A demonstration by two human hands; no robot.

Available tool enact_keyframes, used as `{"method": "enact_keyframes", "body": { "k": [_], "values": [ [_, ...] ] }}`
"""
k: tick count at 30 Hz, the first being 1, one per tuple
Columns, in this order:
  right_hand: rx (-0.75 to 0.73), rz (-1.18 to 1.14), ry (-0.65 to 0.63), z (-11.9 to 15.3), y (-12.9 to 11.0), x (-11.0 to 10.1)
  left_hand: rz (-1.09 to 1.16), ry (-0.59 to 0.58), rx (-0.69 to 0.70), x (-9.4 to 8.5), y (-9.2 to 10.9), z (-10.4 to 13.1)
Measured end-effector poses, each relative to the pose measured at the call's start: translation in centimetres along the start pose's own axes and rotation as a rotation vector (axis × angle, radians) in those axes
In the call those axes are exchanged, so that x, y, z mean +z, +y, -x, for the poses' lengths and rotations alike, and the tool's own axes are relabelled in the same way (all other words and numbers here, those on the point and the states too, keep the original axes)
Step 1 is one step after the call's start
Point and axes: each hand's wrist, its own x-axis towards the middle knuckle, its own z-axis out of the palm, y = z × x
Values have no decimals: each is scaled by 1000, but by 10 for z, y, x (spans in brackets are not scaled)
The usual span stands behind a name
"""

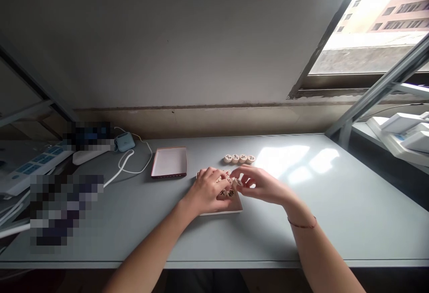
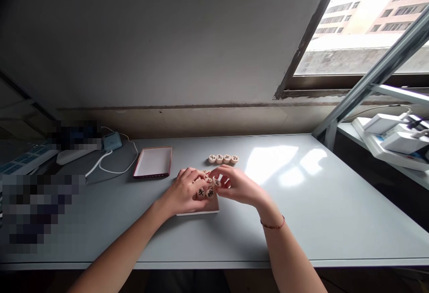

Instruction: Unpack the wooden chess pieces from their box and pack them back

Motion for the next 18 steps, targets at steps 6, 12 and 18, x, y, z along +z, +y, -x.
{"method": "enact_keyframes", "body": {
  "k": [6, 12, 18],
  "values": [
    [-62, 238, -85, 3, -7, 15, 38, -25, -40, -4, -10, 6],
    [-51, 391, -1, 1, -6, 30, 71, -118, -113, -3, -12, 7],
    [-44, 337, -4, -1, -6, 31, 85, -142, -120, -7, -11, 5]
  ]
}}
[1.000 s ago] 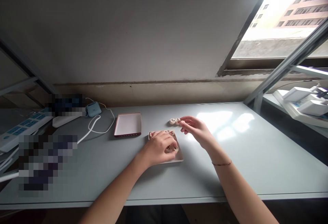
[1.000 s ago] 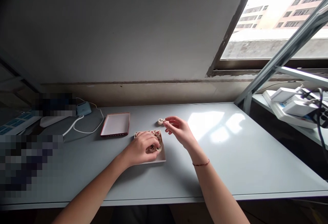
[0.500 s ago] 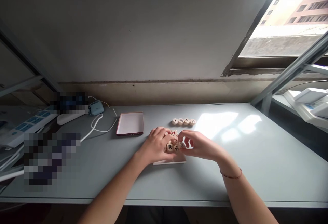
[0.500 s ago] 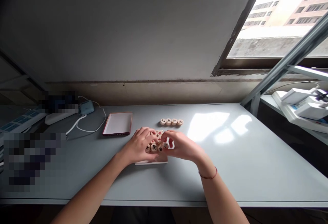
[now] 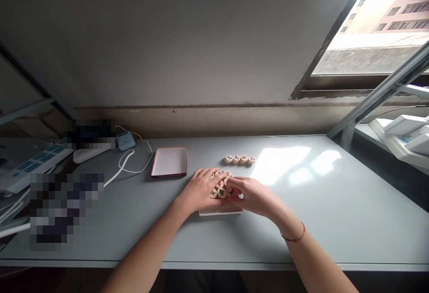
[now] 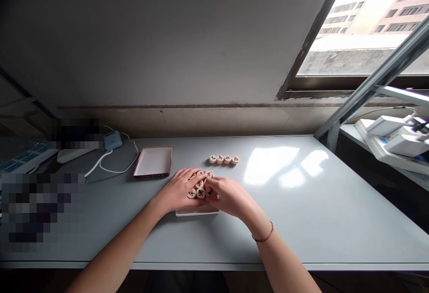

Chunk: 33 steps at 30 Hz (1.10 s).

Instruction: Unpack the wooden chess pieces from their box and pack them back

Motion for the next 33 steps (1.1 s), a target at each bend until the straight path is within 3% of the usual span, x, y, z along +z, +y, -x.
{"method": "enact_keyframes", "body": {
  "k": [3, 8, 16, 20, 24, 28, 31, 33],
  "values": [
    [-15, -95, 33, -2, 7, -6, -2, -5, -9, -1, 0, -1],
    [90, 97, 304, -23, 25, -15, -25, 1, -12, 1, -1, -1],
    [257, 443, 44, -76, 29, -7, -11, 33, -3, 7, -7, -3],
    [275, 427, 87, -80, 32, -6, -9, 51, 15, 7, -16, -11],
    [255, 299, 287, -70, 33, -10, -5, 45, 28, 5, -23, -18],
    [205, -38, 458, -52, 18, -14, 43, 130, -9, -5, -20, -17],
    [172, -376, 426, -40, 2, -13, 176, 259, -39, -15, -14, -14],
    [118, -546, 363, -36, -6, -8, 254, 308, 17, -18, -11, -12]
  ]
}}
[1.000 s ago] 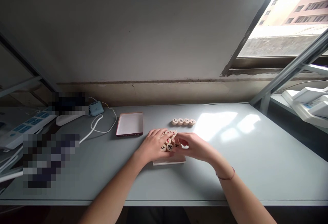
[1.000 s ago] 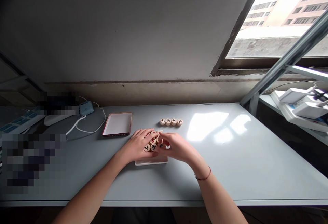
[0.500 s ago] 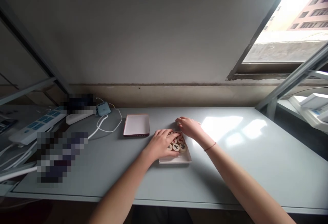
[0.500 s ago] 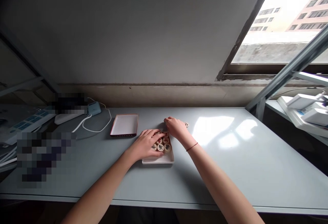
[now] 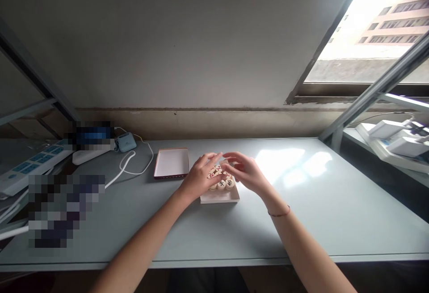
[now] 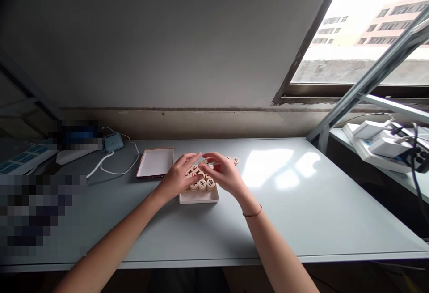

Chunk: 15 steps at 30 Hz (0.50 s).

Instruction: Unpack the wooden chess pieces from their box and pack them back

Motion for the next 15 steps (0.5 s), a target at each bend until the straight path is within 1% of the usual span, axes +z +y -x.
{"method": "enact_keyframes", "body": {
  "k": [3, 5, 7, 9, 11, 13, 15],
  "values": [
    [-11, -131, -66, 5, -1, 10, 91, 36, 48, -3, 2, 6],
    [-17, -150, -112, 7, 0, 14, 101, 50, 22, -7, 1, 13],
    [-21, -119, -146, 8, 2, 15, 71, 38, -5, -11, -2, 22],
    [-26, -61, -132, 8, 4, 14, 36, -8, 11, -16, -5, 30],
    [-28, -16, -96, 8, 7, 11, 8, -90, 49, -20, -8, 37],
    [-23, -3, -82, 8, 9, 9, -29, -176, 64, -22, -10, 40],
    [-20, -3, -78, 8, 11, 7, -70, -232, 54, -23, -10, 40]
  ]
}}
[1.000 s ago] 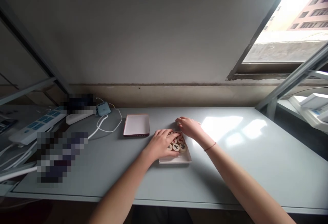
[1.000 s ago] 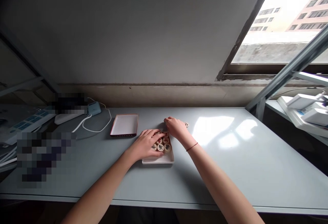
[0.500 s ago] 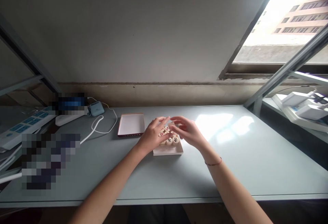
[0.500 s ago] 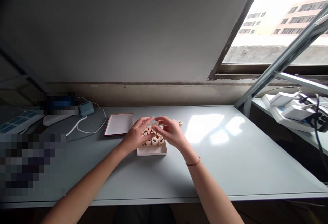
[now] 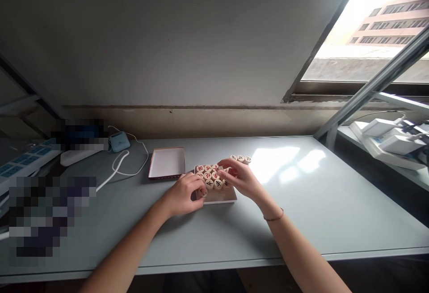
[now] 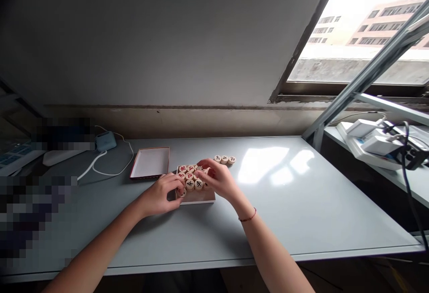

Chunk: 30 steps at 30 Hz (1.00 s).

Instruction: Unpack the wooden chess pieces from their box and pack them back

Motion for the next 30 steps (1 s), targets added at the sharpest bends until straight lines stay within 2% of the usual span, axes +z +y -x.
{"method": "enact_keyframes", "body": {
  "k": [5, 9, 15, 19, 22, 26, 30],
  "values": [
    [-11, 18, -2, 1, -1, -1, -43, -40, -22, -2, 0, 0],
    [-40, 25, -14, 2, -2, 0, -95, -18, 6, -3, -1, 2],
    [-162, 78, -119, 5, -8, 4, -163, -51, 38, -3, -2, 5],
    [-250, 205, -122, 9, -9, 12, -152, -62, 27, -8, -1, 5],
    [-288, 376, -107, 13, -6, 23, -124, -9, -7, -14, -3, 4],
    [-421, 651, -77, 18, -1, 41, -116, 78, -47, -17, -9, 2],
    [-478, 755, -93, 20, -2, 48, -120, 113, -46, -14, -13, 0]
  ]
}}
